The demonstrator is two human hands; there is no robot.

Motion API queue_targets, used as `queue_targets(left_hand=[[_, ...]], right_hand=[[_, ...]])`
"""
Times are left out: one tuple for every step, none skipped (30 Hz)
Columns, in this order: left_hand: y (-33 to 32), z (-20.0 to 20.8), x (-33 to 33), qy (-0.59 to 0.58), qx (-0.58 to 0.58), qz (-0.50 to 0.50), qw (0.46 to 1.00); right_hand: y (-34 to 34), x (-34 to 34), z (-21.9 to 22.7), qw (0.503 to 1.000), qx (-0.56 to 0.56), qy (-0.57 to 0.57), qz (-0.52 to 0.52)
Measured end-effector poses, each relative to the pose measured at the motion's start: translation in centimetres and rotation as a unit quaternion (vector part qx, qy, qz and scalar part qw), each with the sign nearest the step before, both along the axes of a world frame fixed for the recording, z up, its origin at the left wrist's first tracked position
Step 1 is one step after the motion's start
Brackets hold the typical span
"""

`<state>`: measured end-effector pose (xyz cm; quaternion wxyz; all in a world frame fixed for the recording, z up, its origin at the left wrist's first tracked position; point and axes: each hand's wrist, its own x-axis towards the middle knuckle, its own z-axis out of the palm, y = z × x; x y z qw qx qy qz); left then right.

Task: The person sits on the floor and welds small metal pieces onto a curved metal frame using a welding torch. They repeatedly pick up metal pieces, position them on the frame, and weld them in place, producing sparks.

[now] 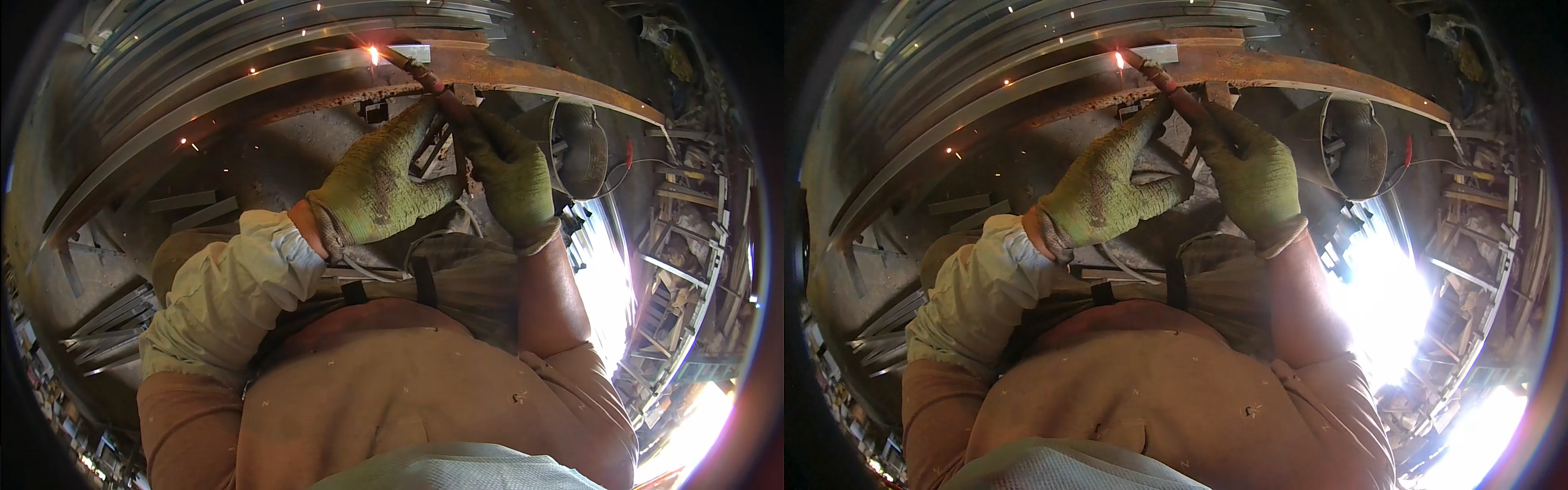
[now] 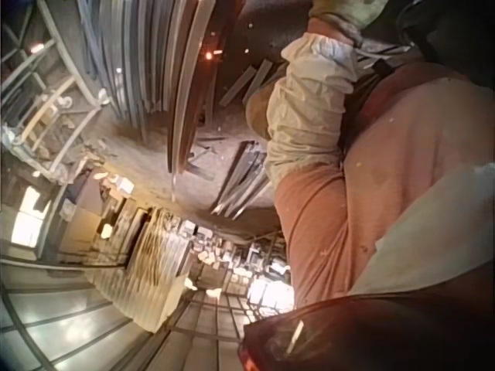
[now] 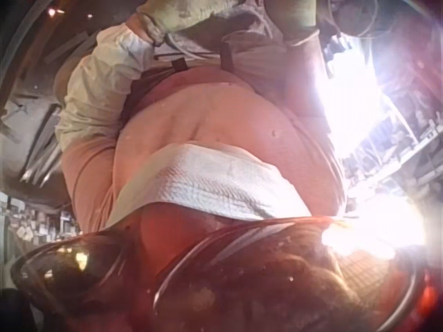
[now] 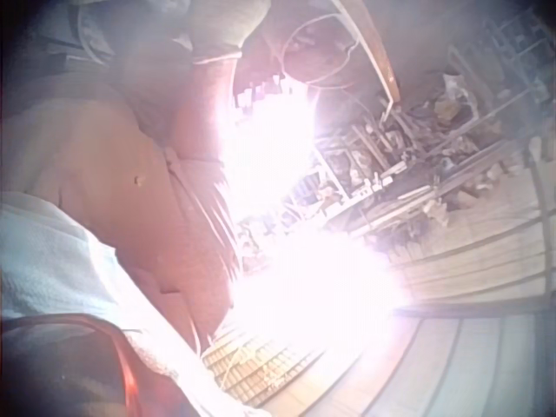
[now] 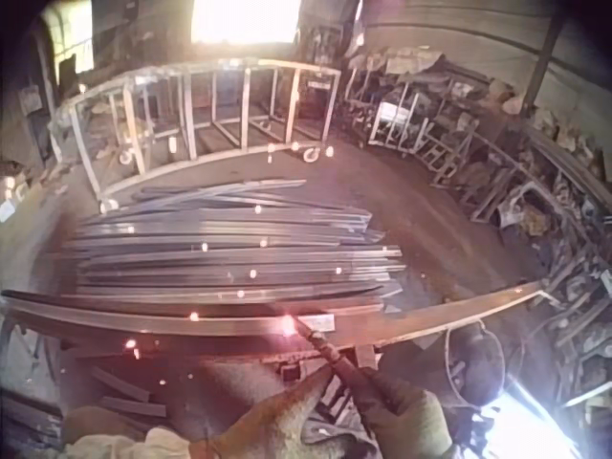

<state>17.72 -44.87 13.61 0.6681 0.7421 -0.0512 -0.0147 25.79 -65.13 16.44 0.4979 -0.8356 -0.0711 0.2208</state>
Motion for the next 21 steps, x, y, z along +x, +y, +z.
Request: queue_targets(left_hand=[[0.0, 0.0, 0.0, -0.015, 0.019, 0.006, 1.000], [0.0, 0.0, -0.1, -0.031, 0.038, 0.013, 0.999], [0.0, -0.1, -0.2, -0.069, 0.082, 0.026, 0.994], [0.0, -0.2, -0.2, -0.107, 0.125, 0.040, 0.985], [0.0, -0.1, -0.1, -0.073, 0.086, 0.029, 0.993], [0.0, 0.0, 0.0, -0.038, 0.045, 0.017, 0.998], [0.1, -0.1, 0.0, -0.032, 0.041, 0.015, 0.999], [0.1, -0.1, -0.1, -0.025, 0.042, 0.013, 0.999], [0.2, -0.4, -0.2, -0.046, 0.079, 0.019, 0.996], [0.2, -0.7, -0.3, -0.067, 0.116, 0.025, 0.991], [0.3, -0.9, -0.4, -0.062, 0.115, 0.026, 0.991], [0.3, -1.1, -0.4, -0.058, 0.115, 0.027, 0.991], [0.4, -1.1, -0.4, -0.053, 0.115, 0.028, 0.992], [0.3, -1.0, -0.4, -0.052, 0.117, 0.030, 0.991], [0.3, -1.0, -0.4, -0.062, 0.114, 0.026, 0.991], [0.4, -1.1, -0.2, -0.072, 0.112, 0.022, 0.991], [0.4, -1.1, -0.1, -0.083, 0.108, 0.017, 0.991], [0.3, -1.1, -0.1, -0.060, 0.077, 0.011, 0.995], [0.2, -0.8, -0.1, -0.037, 0.046, 0.005, 0.998], [0.1, -0.6, -0.1, -0.022, 0.029, 0.002, 0.999], [0.1, -0.4, -0.1, -0.007, 0.013, -0.001, 1.000]], right_hand=[[0.1, 0.1, 0.2, 1.000, -0.014, 0.001, 0.004], [0.1, 0.1, 0.4, 1.000, -0.029, 0.001, 0.007], [0.1, 0.1, 0.2, 1.000, -0.020, -0.005, 0.008], [0.0, 0.1, -0.1, 1.000, -0.011, -0.011, 0.008], [-0.1, 0.1, -0.3, 1.000, -0.002, -0.018, 0.009], [-0.2, 0.2, -0.6, 1.000, 0.006, -0.015, 0.013], [-0.3, 0.3, -0.9, 1.000, 0.014, -0.012, 0.018], [-0.3, 0.3, -1.1, 1.000, 0.023, -0.011, 0.017], [-0.4, 0.2, -1.3, 0.999, 0.032, -0.011, 0.015], [-0.2, 0.0, -1.4, 0.999, 0.037, -0.014, 0.007], [0.0, 0.0, -1.1, 0.999, 0.035, -0.017, 0.002], [0.2, 0.0, -0.7, 0.999, 0.030, -0.011, 0.005], [0.3, 0.1, -0.4, 1.000, 0.025, -0.005, 0.007], [0.3, 0.1, -0.4, 1.000, 0.025, 0.001, 0.007], [0.3, 0.0, -0.4, 1.000, 0.028, -0.001, 0.005], [0.3, 0.0, -0.5, 1.000, 0.031, -0.003, 0.004], [0.3, 0.0, -0.5, 0.999, 0.032, -0.005, 0.001], [0.2, 0.0, -0.5, 0.999, 0.031, -0.011, 0.003], [0.1, 0.0, -0.5, 0.999, 0.030, -0.018, 0.004], [0.0, 0.0, -0.6, 0.999, 0.029, -0.023, 0.007], [0.0, 0.0, -0.5, 0.999, 0.008, -0.029, 0.010]])
